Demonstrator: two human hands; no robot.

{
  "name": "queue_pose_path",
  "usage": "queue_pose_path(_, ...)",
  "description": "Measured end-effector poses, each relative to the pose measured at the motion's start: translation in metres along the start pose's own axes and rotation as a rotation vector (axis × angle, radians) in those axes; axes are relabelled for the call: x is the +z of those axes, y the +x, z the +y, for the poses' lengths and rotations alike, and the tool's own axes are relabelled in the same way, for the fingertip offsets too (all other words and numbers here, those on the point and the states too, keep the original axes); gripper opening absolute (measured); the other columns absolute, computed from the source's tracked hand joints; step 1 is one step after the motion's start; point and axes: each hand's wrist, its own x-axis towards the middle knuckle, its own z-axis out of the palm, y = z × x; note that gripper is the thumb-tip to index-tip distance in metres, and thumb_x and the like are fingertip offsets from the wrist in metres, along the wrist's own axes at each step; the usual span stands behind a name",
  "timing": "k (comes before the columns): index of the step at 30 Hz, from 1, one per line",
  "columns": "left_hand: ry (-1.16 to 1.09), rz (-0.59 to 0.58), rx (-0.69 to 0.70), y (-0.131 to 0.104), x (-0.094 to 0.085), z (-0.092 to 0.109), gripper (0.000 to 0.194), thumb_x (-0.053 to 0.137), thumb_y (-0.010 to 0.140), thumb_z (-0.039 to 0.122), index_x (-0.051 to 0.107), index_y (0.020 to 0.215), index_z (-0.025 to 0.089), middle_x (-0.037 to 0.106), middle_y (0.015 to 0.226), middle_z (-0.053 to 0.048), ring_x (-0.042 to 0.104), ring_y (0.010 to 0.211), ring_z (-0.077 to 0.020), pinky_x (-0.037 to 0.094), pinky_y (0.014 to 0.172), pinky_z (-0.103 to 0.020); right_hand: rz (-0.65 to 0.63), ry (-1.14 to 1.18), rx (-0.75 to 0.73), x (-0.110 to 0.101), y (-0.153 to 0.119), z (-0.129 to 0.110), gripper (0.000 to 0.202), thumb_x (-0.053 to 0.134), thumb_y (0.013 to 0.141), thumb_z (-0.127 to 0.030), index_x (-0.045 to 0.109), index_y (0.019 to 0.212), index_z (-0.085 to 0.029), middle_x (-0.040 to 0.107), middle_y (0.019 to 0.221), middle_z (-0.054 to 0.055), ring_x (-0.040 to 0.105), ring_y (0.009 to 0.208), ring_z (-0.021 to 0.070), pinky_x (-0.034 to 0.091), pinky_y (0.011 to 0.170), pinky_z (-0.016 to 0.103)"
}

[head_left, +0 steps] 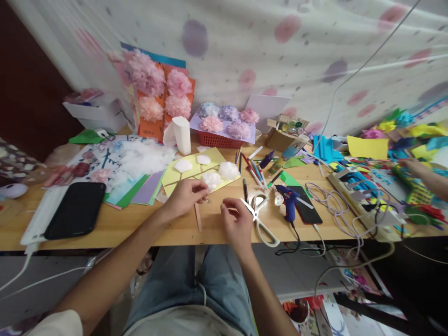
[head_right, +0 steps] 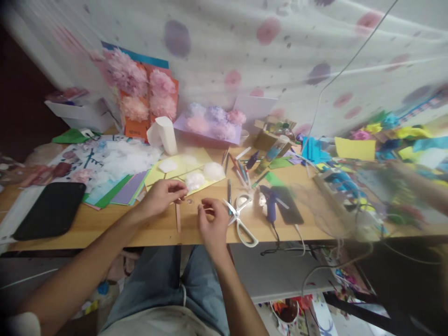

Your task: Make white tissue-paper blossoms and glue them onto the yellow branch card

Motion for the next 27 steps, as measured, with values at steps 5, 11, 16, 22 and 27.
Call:
queue_pose_path(5, 0.395, 0.038, 0.166, 0.022, -0.019, 0.001, 0.015, 0.067, 0.080, 0.030, 0.074, 0.079, 0.018, 0.075, 0.079, -0.004, 0.065, 0.072, -0.0184, 0.048, 0.070, -0.028, -0.546, -0.612, -0.552, 0.005, -0.025, -0.005, 0.059, 0.067, 0.088, -0.051, 0.058, 0.133, -0.015, 0.063, 0.116, 0.017, 0.056, 0.104, 0.0314, 0.050, 0.088, 0.048)
queue_pose_path(11, 0.608, -0.023, 0.272, 0.048, 0.001, -0.003, 0.010, 0.067, 0.080, 0.021, 0.075, 0.073, 0.018, 0.073, 0.081, -0.006, 0.064, 0.077, -0.0202, 0.045, 0.077, -0.029, -0.654, -0.848, -0.798, 0.003, -0.039, 0.008, 0.046, 0.067, 0.094, -0.034, 0.058, 0.132, -0.011, 0.065, 0.104, 0.012, 0.055, 0.096, 0.0272, 0.049, 0.081, 0.041)
queue_pose_path(16, 0.643, 0.040, 0.271, 0.059, 0.005, 0.007, 0.014, 0.064, 0.082, 0.023, 0.075, 0.077, 0.017, 0.071, 0.079, -0.007, 0.062, 0.075, -0.0205, 0.044, 0.073, -0.029, -0.518, -0.576, -0.912, -0.013, -0.050, 0.013, 0.025, 0.055, 0.099, -0.016, 0.063, 0.122, -0.016, 0.068, 0.088, 0.007, 0.058, 0.081, 0.0199, 0.048, 0.068, 0.034)
queue_pose_path(22, 0.552, 0.065, 0.194, 0.048, 0.010, 0.002, 0.016, 0.062, 0.081, 0.029, 0.074, 0.077, 0.018, 0.071, 0.070, -0.003, 0.060, 0.066, -0.0175, 0.040, 0.063, -0.027, 0.207, -0.159, -0.429, -0.033, -0.026, -0.006, 0.020, 0.050, 0.101, -0.023, 0.069, 0.106, -0.025, 0.068, 0.082, 0.004, 0.063, 0.075, 0.0190, 0.051, 0.070, 0.034)
queue_pose_path(27, 0.490, 0.092, 0.158, 0.046, 0.010, -0.013, 0.015, 0.063, 0.080, 0.029, 0.073, 0.077, 0.019, 0.074, 0.075, -0.004, 0.063, 0.070, -0.0185, 0.042, 0.067, -0.028, 0.496, 0.078, -0.101, -0.027, 0.021, -0.009, 0.029, 0.055, 0.099, -0.045, 0.070, 0.091, -0.021, 0.058, 0.067, -0.001, 0.056, 0.063, 0.0147, 0.046, 0.064, 0.028)
